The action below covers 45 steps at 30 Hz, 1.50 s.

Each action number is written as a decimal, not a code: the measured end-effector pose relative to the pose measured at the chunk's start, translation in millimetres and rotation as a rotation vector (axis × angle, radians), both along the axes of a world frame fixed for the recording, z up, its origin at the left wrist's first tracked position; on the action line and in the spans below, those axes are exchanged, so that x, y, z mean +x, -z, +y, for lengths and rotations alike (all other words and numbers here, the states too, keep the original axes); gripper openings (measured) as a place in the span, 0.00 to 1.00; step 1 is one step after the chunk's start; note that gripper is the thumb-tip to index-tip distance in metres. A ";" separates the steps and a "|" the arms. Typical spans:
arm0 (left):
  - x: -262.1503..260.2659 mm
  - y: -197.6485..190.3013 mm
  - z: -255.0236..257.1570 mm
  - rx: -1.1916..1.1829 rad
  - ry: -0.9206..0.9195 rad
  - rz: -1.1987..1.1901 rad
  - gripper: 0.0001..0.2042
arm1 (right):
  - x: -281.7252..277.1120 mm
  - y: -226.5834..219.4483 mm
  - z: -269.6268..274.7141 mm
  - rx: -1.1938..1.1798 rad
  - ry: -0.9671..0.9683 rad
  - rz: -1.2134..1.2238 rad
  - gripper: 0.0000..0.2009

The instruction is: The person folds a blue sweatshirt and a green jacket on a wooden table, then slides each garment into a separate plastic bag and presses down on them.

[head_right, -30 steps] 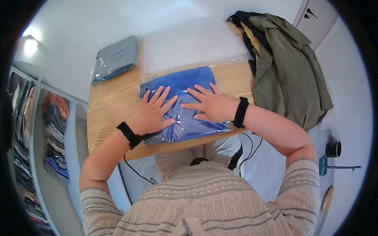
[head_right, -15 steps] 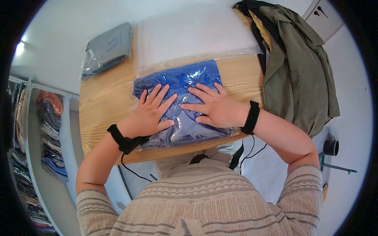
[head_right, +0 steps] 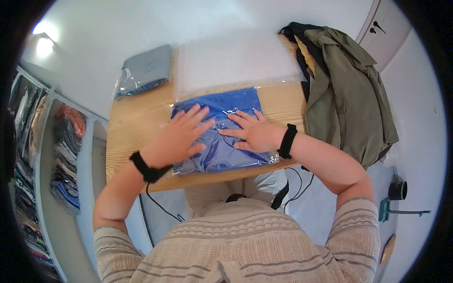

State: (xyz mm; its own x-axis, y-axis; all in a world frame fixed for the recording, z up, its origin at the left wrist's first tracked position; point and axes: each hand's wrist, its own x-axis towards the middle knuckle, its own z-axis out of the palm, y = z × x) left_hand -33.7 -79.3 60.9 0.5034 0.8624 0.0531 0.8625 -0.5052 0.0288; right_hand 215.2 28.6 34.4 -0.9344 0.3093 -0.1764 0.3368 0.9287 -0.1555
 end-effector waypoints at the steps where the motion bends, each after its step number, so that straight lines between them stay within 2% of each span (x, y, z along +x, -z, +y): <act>1: 5.6 -5.5 -11.7 0.057 0.045 0.028 0.29 | -1.0 -0.7 0.8 0.014 -0.002 0.013 0.24; 3: 17.7 -3.8 -40.1 0.010 0.027 -0.018 0.27 | -1.6 -0.8 1.7 -0.024 0.003 -0.035 0.25; 5: 29.5 -13.8 -67.4 -0.136 -0.137 -0.025 0.28 | -1.8 -0.6 3.8 -0.026 -0.007 -0.035 0.26; 6: 27.2 -9.3 -71.3 -0.135 -0.136 -0.021 0.28 | -1.4 -0.3 4.0 -0.038 -0.014 -0.042 0.26; 8: 15.3 10.9 -76.7 -0.031 -0.213 -0.033 0.29 | -2.3 -1.4 4.5 -0.049 -0.016 -0.052 0.27; 11: 8.0 27.2 -75.9 0.022 -0.222 -0.084 0.29 | -0.2 -3.3 9.3 -0.116 -0.031 -0.053 0.28; 14: 2.2 38.8 -71.4 0.009 -0.254 -0.191 0.26 | 6.9 -8.4 16.3 -0.231 0.006 0.024 0.30; 16: 2.3 27.8 -69.2 -0.058 -0.298 -0.250 0.25 | 17.0 -13.9 23.7 -0.285 0.051 0.083 0.30; 18: 4.4 14.9 -68.8 -0.131 -0.346 -0.318 0.23 | 37.5 -20.8 29.8 -0.559 0.097 0.276 0.31; 19: 5.0 7.7 -69.3 -0.182 -0.368 -0.370 0.21 | 48.3 -28.9 26.9 -0.560 0.099 0.270 0.31; 21: 2.4 0.2 -68.6 -0.233 -0.388 -0.426 0.19 | 68.6 -45.3 18.3 -0.764 0.101 0.319 0.35; 22: 0.2 -1.4 -67.7 -0.270 -0.396 -0.446 0.17 | 75.2 -42.0 14.3 -0.690 0.119 0.304 0.40; 25: -3.7 -10.0 -68.3 -0.328 -0.375 -0.473 0.16 | 77.8 -29.5 0.5 -0.575 0.184 0.352 0.41; 29: -3.3 -28.0 -79.0 -0.368 -0.317 -0.447 0.16 | 69.5 -11.5 -4.2 -0.353 0.141 0.546 0.35; 33: -7.4 -34.7 -92.6 -0.478 -0.387 -0.471 0.19 | 59.1 -16.7 -2.5 -0.276 0.079 0.507 0.30; 35: -19.0 -24.7 -101.2 -0.497 -0.366 -0.786 0.28 | 53.8 -10.0 0.0 -0.310 0.062 0.564 0.27; 36: -26.6 -16.0 -106.8 -0.496 -0.368 -0.787 0.28 | 51.7 -8.7 1.0 -0.310 0.060 0.563 0.27; 38: -40.6 5.3 -120.0 -0.299 -0.218 -1.099 0.35 | 48.2 -7.3 2.0 -0.395 0.143 0.612 0.22; 39: -42.4 11.7 -126.5 -0.299 -0.217 -1.099 0.35 | 46.3 -7.1 0.7 -0.394 0.143 0.613 0.22; 41: -45.6 21.6 -135.0 -0.165 -0.239 -0.917 0.36 | 42.7 -7.1 -2.0 -0.699 0.262 0.712 0.17; 42: -43.7 26.5 -135.1 -0.165 -0.237 -0.917 0.36 | 42.0 -4.7 0.7 -0.698 0.264 0.712 0.17; 44: -33.9 37.2 -135.4 -0.119 -0.390 -0.933 0.31 | 40.4 2.2 10.2 -0.648 0.251 0.717 0.13; 45: -33.6 41.9 -132.2 -0.119 -0.396 -0.936 0.31 | 39.3 1.1 12.5 -0.651 0.249 0.712 0.13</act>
